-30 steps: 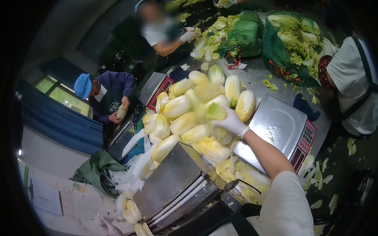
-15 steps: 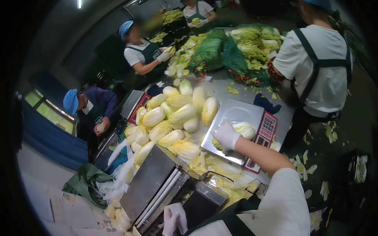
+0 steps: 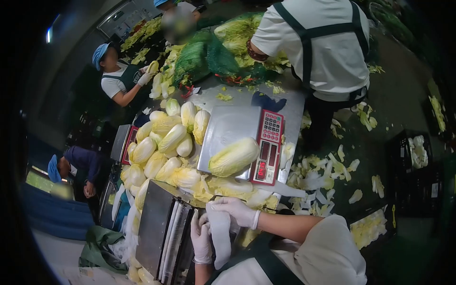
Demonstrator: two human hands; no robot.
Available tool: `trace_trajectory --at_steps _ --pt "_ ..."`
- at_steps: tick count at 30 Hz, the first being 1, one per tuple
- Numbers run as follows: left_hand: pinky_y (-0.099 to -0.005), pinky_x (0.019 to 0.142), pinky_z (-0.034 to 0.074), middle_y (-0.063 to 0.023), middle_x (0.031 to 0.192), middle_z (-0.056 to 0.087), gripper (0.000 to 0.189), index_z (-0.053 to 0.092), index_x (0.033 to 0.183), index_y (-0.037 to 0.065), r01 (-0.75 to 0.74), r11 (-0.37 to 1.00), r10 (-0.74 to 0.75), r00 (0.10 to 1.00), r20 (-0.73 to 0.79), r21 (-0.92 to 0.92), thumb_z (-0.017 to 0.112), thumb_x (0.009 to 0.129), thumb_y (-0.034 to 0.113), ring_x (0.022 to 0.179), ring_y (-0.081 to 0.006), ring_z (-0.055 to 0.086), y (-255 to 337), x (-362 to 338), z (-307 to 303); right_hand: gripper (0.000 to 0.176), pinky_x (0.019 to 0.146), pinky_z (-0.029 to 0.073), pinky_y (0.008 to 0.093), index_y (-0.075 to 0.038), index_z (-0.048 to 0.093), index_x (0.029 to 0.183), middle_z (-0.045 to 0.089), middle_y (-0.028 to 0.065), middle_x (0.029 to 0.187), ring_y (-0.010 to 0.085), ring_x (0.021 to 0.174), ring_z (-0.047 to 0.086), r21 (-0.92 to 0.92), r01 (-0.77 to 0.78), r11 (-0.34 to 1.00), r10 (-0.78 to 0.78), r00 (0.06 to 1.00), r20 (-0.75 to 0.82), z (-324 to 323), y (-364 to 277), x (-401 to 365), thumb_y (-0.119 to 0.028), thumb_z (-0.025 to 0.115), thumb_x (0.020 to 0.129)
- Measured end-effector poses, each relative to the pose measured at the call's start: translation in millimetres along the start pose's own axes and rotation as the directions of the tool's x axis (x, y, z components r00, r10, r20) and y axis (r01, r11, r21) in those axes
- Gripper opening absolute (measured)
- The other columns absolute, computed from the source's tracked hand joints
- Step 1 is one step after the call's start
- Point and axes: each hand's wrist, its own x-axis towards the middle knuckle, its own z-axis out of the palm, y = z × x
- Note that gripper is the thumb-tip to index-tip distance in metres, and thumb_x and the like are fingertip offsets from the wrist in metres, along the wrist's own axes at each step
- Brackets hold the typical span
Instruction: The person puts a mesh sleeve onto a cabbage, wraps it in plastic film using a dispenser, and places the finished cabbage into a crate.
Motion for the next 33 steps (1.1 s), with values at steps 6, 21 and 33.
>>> trace_trajectory --at_steps 6,21,33 --pt "-0.0243 0.081 0.039 -0.0067 0.102 0.054 0.02 0.052 0.101 0.0 -0.288 0.921 0.255 0.954 0.156 0.26 0.055 0.082 0.002 0.092 -0.013 0.049 -48.9 15.1 6.7 0.02 0.07 0.044 0.0209 0.0 0.057 0.097 0.057 0.002 0.091 0.0079 0.081 0.053 -0.779 0.581 0.236 -0.752 0.617 0.233 -24.0 2.7 -3.3 -0.015 0.058 0.085" --pt "-0.026 0.074 0.04 -0.0063 0.089 0.051 0.025 0.05 0.104 -0.003 -0.246 0.815 0.284 0.959 0.009 0.524 0.056 0.083 0.01 0.081 -0.0149 0.049 -5.5 129.9 55.2 0.021 0.058 0.048 0.027 -0.007 0.054 0.105 0.06 0.0048 0.085 0.0141 0.076 0.06 -0.099 0.348 0.932 -0.358 0.855 -0.375 -112.9 -122.1 3.3 -0.021 0.047 0.091" --pt "-0.0343 0.081 0.047 -0.0138 0.108 0.056 0.048 0.049 0.116 0.002 0.149 0.925 -0.093 0.98 0.174 -0.35 0.031 0.091 0.039 0.096 -0.0229 0.055 -12.2 170.4 65.7 0.033 0.056 0.041 0.0251 0.002 0.061 0.08 0.056 0.0014 0.063 0.0071 0.06 0.049 -0.584 0.324 0.745 -0.454 0.887 -0.087 -82.4 -116.1 38.7 -0.025 0.047 0.092"
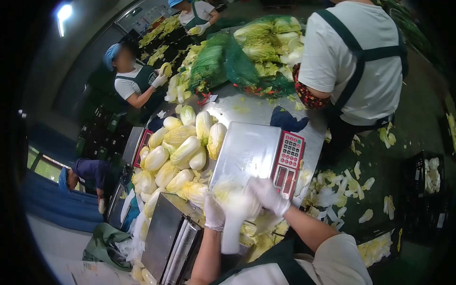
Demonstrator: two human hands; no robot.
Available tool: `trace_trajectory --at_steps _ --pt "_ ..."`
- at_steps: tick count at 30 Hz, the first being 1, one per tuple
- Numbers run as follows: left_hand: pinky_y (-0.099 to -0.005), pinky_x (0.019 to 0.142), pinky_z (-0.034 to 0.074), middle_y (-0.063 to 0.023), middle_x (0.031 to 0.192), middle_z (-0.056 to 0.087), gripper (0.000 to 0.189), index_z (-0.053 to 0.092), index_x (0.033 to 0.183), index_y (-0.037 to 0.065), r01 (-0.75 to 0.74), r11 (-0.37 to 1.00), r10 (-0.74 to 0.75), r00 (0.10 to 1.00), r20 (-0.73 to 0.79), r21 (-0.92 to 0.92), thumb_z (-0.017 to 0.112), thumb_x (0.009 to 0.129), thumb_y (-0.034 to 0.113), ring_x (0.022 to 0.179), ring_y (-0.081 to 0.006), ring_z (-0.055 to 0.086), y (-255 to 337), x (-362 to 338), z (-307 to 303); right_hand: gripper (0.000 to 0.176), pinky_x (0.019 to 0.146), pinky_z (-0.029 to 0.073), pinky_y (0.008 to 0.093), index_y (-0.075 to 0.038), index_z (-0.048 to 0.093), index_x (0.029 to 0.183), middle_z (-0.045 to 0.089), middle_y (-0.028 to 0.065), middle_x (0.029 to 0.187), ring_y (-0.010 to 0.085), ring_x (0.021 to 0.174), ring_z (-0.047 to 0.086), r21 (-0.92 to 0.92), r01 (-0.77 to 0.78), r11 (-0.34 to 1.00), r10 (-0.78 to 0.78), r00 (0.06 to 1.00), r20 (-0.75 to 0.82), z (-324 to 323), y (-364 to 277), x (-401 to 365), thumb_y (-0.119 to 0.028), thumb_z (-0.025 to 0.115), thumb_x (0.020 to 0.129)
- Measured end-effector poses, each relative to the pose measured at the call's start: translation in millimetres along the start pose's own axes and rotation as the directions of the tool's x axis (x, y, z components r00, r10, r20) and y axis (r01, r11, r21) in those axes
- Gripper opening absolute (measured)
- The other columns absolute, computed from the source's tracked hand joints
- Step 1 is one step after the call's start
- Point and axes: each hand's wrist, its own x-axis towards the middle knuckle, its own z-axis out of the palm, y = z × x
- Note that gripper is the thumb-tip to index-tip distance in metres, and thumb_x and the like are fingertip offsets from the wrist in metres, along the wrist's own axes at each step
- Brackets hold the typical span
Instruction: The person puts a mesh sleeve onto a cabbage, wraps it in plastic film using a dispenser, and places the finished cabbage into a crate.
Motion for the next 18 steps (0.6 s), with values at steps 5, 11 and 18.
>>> trace_trajectory --at_steps 5,11,18 --pt "-0.042 0.08 0.048 -0.0167 0.106 0.057 0.055 0.05 0.113 -0.001 0.236 0.872 -0.178 0.969 0.172 -0.428 0.03 0.09 0.046 0.092 -0.03 0.057 -7.3 -16.4 -19.3 0.031 0.053 0.043 0.0287 0.001 0.058 0.071 0.056 0.003 0.059 0.0114 0.053 0.051 -0.189 0.392 0.9 -0.401 0.916 -0.012 56.3 -16.3 -22.5 -0.023 0.053 0.09" --pt "-0.0422 0.083 0.046 -0.0139 0.105 0.057 0.041 0.051 0.111 0.003 0.303 0.835 -0.183 0.94 0.288 -0.459 0.034 0.092 0.035 0.091 -0.0273 0.056 13.1 -24.7 -8.2 0.029 0.059 0.044 0.0225 0.0 0.054 0.106 0.057 0.0043 0.086 0.0097 0.071 0.054 -0.038 -0.084 0.996 0.089 0.98 0.175 22.0 -4.2 31.3 -0.023 0.056 0.087" --pt "-0.0439 0.088 0.044 -0.0136 0.115 0.053 0.041 0.044 0.121 0.0 -0.027 0.995 0.008 0.981 -0.193 -0.096 0.044 0.087 0.024 0.106 -0.0285 0.051 -3.7 6.7 -17.8 0.043 0.09 0.04 0.0288 0.001 0.045 0.121 0.054 0.013 0.112 0.0185 0.103 0.052 0.082 0.101 0.992 -0.095 0.993 -0.065 1.0 -7.1 42.0 -0.021 0.057 0.086"
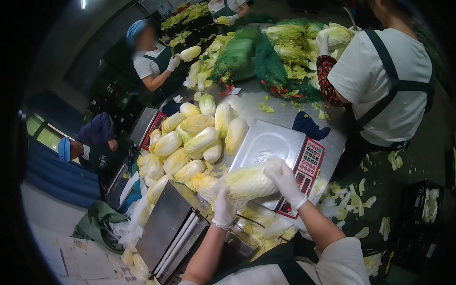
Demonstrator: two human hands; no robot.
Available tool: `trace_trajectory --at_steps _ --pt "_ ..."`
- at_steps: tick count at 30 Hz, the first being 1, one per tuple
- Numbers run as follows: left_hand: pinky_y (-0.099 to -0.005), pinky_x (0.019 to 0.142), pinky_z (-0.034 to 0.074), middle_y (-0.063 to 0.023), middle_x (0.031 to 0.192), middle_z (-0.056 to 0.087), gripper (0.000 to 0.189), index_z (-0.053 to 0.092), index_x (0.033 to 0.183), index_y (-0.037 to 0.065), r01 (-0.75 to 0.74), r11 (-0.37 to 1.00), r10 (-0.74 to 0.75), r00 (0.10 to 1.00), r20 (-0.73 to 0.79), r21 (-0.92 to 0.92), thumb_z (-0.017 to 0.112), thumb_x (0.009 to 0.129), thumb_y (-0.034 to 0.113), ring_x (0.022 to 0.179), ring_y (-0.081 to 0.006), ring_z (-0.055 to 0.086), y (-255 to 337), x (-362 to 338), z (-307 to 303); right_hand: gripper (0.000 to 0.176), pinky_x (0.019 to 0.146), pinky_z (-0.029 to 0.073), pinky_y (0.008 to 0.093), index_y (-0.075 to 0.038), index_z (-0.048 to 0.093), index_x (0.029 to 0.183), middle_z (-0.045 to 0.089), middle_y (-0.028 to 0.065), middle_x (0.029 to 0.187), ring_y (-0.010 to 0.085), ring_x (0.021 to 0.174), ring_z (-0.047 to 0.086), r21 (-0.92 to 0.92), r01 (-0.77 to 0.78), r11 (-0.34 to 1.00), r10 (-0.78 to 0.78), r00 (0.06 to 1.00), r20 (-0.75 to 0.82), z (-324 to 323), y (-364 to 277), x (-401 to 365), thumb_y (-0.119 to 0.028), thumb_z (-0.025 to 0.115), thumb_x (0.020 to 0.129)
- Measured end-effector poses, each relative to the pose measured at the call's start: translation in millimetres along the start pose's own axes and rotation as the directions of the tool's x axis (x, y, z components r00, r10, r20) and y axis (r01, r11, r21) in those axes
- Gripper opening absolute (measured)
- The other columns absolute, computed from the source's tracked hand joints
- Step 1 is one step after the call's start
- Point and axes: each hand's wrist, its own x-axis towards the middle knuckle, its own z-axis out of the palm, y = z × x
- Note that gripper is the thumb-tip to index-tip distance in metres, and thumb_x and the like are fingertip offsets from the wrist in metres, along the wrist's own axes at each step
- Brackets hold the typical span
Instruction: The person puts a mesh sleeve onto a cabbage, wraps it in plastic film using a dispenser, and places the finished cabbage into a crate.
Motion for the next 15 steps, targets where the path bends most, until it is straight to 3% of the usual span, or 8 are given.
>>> trace_trajectory --at_steps 3,6,9,11,12,15 --pt "-0.0382 0.09 0.043 -0.0106 0.121 0.049 0.042 0.039 0.126 0.001 0.246 0.956 -0.273 0.944 0.183 0.159 0.047 0.088 0.019 0.109 -0.0229 0.049 3.1 -3.2 10.7 0.036 0.089 0.04 0.0281 0.002 0.05 0.115 0.057 0.0135 0.106 0.0181 0.1 0.053 -0.44 0.116 0.89 -0.225 0.953 -0.202 -26.1 37.7 36.2 -0.019 0.054 0.087" --pt "-0.0359 0.086 0.044 -0.009 0.118 0.047 0.042 0.041 0.123 0.004 0.082 0.954 -0.102 0.993 0.055 0.289 0.052 0.085 0.017 0.106 -0.0216 0.049 16.9 -17.1 2.8 0.029 0.086 0.041 0.0281 0.003 0.054 0.108 0.059 0.0143 0.102 0.0188 0.097 0.055 -0.635 0.204 0.745 -0.381 0.912 -0.155 -40.8 28.7 41.1 -0.018 0.052 0.089" --pt "-0.0344 0.085 0.042 -0.0069 0.11 0.048 0.044 0.042 0.123 0.006 -0.07 0.907 0.144 0.978 -0.149 0.415 0.055 0.084 0.019 0.103 -0.0182 0.051 36.9 -45.8 1.4 0.026 0.084 0.042 0.0267 0.003 0.057 0.106 0.06 0.0104 0.101 0.0169 0.093 0.056 -0.459 0.228 0.859 -0.366 0.9 -0.238 -62.4 -1.4 36.7 -0.016 0.05 0.09" --pt "-0.033 0.088 0.04 -0.008 0.115 0.043 0.045 0.039 0.124 0.004 -0.202 0.878 0.3 0.939 -0.168 0.435 0.054 0.084 0.018 0.104 -0.0184 0.049 49.1 -57.0 -5.8 0.025 0.08 0.043 0.0242 0.002 0.058 0.106 0.061 0.0066 0.097 0.0127 0.089 0.056 -0.292 0.142 0.946 -0.238 0.915 -0.325 -76.7 -15.9 30.5 -0.016 0.049 0.091" --pt "-0.0328 0.088 0.039 -0.0085 0.117 0.042 0.045 0.039 0.125 0.004 -0.242 0.863 0.341 0.927 -0.158 0.443 0.053 0.085 0.018 0.106 -0.0195 0.049 54.4 -58.7 -11.0 0.028 0.078 0.041 0.0214 -0.002 0.059 0.108 0.061 0.0034 0.099 0.0082 0.086 0.056 -0.289 0.106 0.951 -0.203 0.923 -0.328 -85.2 -15.0 27.6 -0.02 0.045 0.092" --pt "-0.033 0.09 0.038 -0.0106 0.121 0.039 0.044 0.038 0.126 0.002 -0.313 0.82 0.418 0.9 -0.128 0.48 0.051 0.086 0.016 0.113 -0.0247 0.046 66.2 -70.2 -7.4 0.028 0.077 0.042 0.0211 0.0 0.059 0.106 0.061 0.0032 0.098 0.0077 0.084 0.055 -0.256 0.078 0.963 -0.163 0.93 -0.33 -92.9 -21.3 17.5 -0.019 0.045 0.092"
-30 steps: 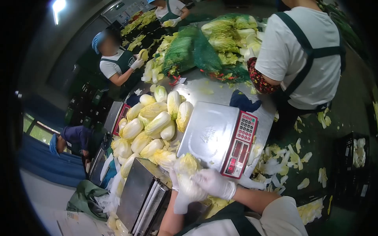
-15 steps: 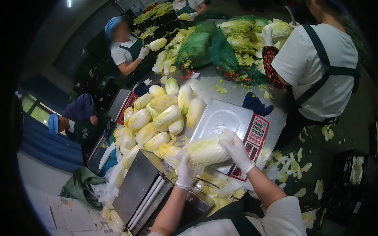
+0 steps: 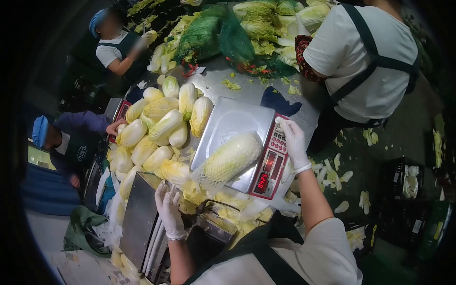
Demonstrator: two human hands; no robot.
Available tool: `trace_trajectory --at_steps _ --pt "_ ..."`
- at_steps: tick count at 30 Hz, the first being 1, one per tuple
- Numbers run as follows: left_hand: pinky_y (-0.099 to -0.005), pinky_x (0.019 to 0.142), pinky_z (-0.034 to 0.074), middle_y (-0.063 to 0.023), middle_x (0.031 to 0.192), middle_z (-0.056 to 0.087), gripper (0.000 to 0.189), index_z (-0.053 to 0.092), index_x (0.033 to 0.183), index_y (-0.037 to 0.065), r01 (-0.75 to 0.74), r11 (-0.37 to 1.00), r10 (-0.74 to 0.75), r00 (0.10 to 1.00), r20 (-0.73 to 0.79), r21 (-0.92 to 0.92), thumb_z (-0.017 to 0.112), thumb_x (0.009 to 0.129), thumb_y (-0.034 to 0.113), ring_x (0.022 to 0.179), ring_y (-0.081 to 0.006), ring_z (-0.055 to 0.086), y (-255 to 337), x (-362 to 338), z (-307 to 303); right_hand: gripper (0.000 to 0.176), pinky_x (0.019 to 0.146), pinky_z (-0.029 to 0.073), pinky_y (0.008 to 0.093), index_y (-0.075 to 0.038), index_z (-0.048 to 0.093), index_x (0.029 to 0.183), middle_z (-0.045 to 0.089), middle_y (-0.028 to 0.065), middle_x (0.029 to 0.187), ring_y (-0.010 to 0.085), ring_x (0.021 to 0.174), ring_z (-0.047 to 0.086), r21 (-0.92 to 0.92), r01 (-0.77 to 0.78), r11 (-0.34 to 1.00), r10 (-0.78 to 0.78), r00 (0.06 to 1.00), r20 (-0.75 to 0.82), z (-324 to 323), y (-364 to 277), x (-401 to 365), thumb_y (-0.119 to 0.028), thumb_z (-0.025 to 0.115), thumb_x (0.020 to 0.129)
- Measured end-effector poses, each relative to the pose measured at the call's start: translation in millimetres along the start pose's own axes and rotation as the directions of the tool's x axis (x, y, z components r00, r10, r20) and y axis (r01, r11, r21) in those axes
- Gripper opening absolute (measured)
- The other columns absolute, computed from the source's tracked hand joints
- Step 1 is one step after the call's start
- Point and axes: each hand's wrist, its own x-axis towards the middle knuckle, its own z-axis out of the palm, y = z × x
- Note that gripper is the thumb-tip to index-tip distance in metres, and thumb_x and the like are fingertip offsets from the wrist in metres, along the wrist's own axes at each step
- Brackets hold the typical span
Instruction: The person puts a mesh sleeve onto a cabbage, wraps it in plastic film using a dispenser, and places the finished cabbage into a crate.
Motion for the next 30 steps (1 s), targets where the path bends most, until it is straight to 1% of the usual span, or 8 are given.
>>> trace_trajectory --at_steps 3,11,16,18,20,24,26,30 --pt "-0.0334 0.092 0.038 -0.0108 0.121 0.04 0.044 0.038 0.126 0.002 -0.008 1.0 0.008 0.999 0.046 0.002 0.051 0.086 0.016 0.112 -0.0238 0.045 -4.2 -0.6 -2.2 0.023 0.075 0.044 0.0213 0.001 0.061 0.103 0.062 0.0021 0.09 0.0069 0.08 0.055 0.01 -0.014 1.0 0.014 1.0 -0.007 0.6 1.5 -1.9 -0.014 0.049 0.09" --pt "-0.0308 0.089 0.04 -0.0115 0.12 0.044 0.043 0.039 0.125 -0.001 0.001 0.997 -0.013 0.986 0.167 0.073 0.051 0.085 0.011 0.109 -0.021 0.048 -5.1 -26.2 1.3 0.02 0.075 0.043 0.0213 0.002 0.061 0.1 0.063 0.0043 0.089 0.0082 0.081 0.055 -0.106 0.062 0.992 -0.051 0.994 0.101 28.6 -13.5 -6.7 -0.008 0.05 0.086" --pt "-0.0291 0.089 0.041 -0.0122 0.108 0.055 0.03 0.048 0.114 -0.004 -0.049 0.991 0.031 0.99 0.141 0.128 0.045 0.084 -0.003 0.099 -0.0189 0.056 3.0 -59.1 -28.9 0.02 0.077 0.043 0.0221 0.002 0.061 0.1 0.063 0.0054 0.092 0.0098 0.085 0.056 -0.1 0.127 0.987 -0.087 0.938 0.337 74.8 -42.9 -5.2 -0.007 0.049 0.086" --pt "-0.0251 0.077 0.045 -0.0083 0.082 0.061 0.025 0.054 0.107 -0.004 -0.03 0.987 0.017 0.996 0.086 0.156 0.045 0.084 -0.004 0.083 -0.016 0.061 1.5 -75.6 -40.0 0.022 0.078 0.044 0.0238 0.001 0.061 0.102 0.064 0.0073 0.094 0.0118 0.086 0.058 -0.178 0.157 0.971 -0.046 0.86 0.509 102.4 -55.2 -3.5 -0.01 0.051 0.085" --pt "-0.0224 0.066 0.047 -0.0077 0.077 0.061 0.02 0.058 0.101 -0.003 0.037 0.986 -0.048 0.997 0.063 0.165 0.048 0.084 -0.002 0.072 -0.0131 0.061 -15.7 -92.7 -55.0 0.023 0.078 0.044 0.0249 -0.001 0.061 0.103 0.064 0.0081 0.094 0.0129 0.085 0.058 -0.245 0.258 0.935 -0.033 0.749 0.662 136.6 -60.9 -2.8 -0.011 0.052 0.084" --pt "-0.0218 0.055 0.046 -0.0068 0.071 0.06 0.015 0.064 0.093 0.001 0.078 0.906 -0.077 0.997 -0.019 0.417 0.055 0.082 0.002 0.06 -0.0093 0.058 -58.2 -132.4 -71.4 0.033 0.081 0.045 0.0352 -0.002 0.061 0.101 0.063 0.0157 0.095 0.0267 0.089 0.061 -0.284 0.494 0.822 0.046 0.439 0.897 220.9 -54.8 -4.8 -0.027 0.052 0.082" --pt "-0.025 0.053 0.046 -0.0072 0.069 0.06 0.015 0.066 0.09 0.005 -0.1 0.78 0.086 0.995 0.052 0.618 0.058 0.077 0.003 0.056 -0.0146 0.058 -76.4 -142.4 -79.7 0.036 0.082 0.045 0.0382 -0.002 0.061 0.098 0.062 0.0179 0.096 0.0309 0.09 0.06 -0.306 0.649 0.697 0.138 0.298 0.945 269.3 -30.0 -3.5 -0.031 0.05 0.081" --pt "-0.0293 0.05 0.044 -0.0079 0.066 0.06 0.017 0.066 0.085 0.009 -0.346 0.669 0.35 0.928 0.132 0.658 0.059 0.07 0.001 0.054 -0.0232 0.056 -108.2 -143.0 -87.4 0.038 0.081 0.045 0.0409 -0.003 0.062 0.097 0.062 0.0196 0.096 0.0352 0.089 0.059 -0.223 0.814 0.536 0.204 0.132 0.97 332.7 -1.8 -22.5 -0.034 0.048 0.08"
